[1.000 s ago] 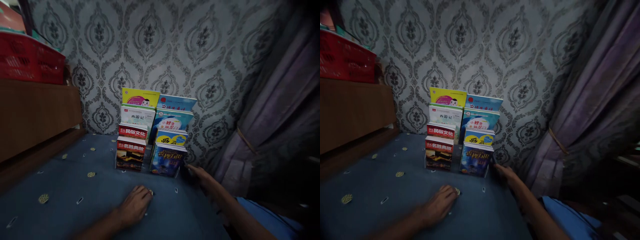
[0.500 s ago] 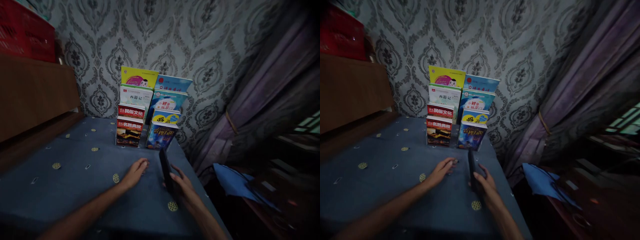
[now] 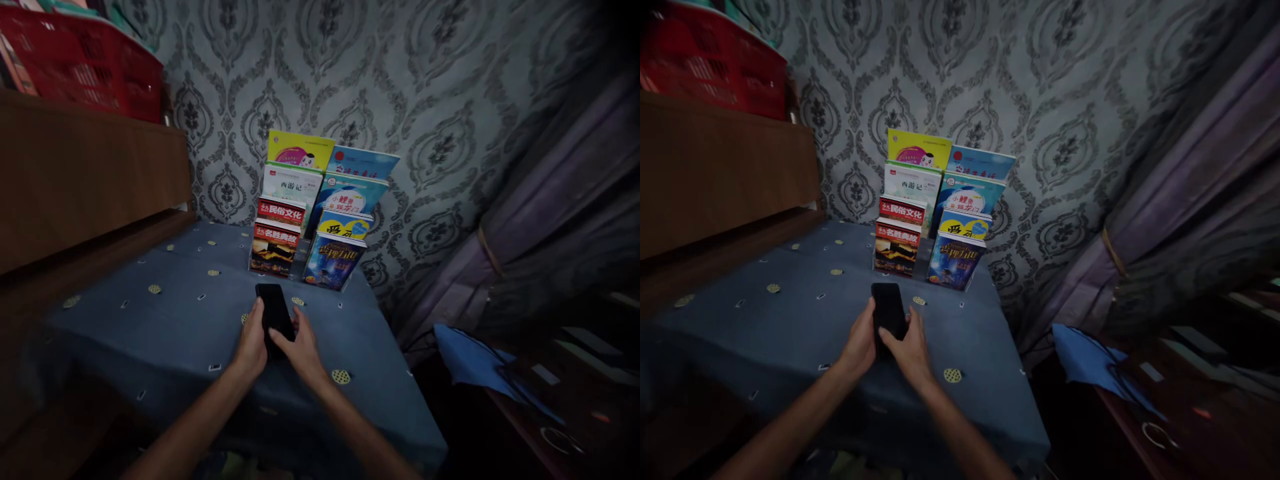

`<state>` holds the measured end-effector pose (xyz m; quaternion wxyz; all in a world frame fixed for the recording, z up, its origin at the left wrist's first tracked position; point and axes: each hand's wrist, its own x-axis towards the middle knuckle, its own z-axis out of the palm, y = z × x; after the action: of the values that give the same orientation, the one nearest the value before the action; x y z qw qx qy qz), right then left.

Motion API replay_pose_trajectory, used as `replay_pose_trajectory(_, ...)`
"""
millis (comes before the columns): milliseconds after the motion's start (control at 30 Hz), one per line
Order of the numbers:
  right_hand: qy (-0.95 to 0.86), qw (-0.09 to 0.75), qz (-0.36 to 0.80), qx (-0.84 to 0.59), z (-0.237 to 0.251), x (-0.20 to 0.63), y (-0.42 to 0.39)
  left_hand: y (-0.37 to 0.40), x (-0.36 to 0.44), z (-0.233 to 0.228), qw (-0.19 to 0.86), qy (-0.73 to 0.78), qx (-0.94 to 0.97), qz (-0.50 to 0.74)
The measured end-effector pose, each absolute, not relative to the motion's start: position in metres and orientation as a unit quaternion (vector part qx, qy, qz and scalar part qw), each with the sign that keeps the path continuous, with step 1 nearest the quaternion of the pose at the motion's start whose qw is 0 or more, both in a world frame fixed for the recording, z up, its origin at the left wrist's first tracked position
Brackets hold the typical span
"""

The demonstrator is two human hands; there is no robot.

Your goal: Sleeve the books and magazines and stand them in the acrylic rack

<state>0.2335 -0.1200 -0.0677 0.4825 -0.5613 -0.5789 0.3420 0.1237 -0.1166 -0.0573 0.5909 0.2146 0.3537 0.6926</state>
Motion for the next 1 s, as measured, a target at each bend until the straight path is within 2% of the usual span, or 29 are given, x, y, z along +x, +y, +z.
replay_pose_trajectory(133, -0.441, 0.530, 0.478, -0.543, -0.069, 0.242, -0.124, -0.119, 0.130, -0.060, 0.605, 0.363, 0.190, 0.683)
replay_pose_trajectory(200, -0.398, 0.544, 0.502, -0.542, -0.073, 0.247, -0.123, -0.114, 0.134, -0.064, 0.608, 0.374, 0.208, 0.669)
replay_pose_trajectory(500, -0.391, 0.579, 0.497, -0.515, -0.090, 0.247, -0.069, -0.039, 0.128, -0.088, 0.544, 0.494, 0.393, 0.553)
replay_pose_trajectory(800, -0.395, 0.572, 0.477, -0.538, -0.103, 0.250, -0.037, 0.005, 0.106, -0.090, 0.459, 0.508, 0.565, 0.461)
replay_pose_trajectory(1000, -0.449, 0.562, 0.397, -0.570, -0.121, 0.244, -0.042, 0.014, 0.100, -0.088, 0.366, 0.525, 0.674, 0.370)
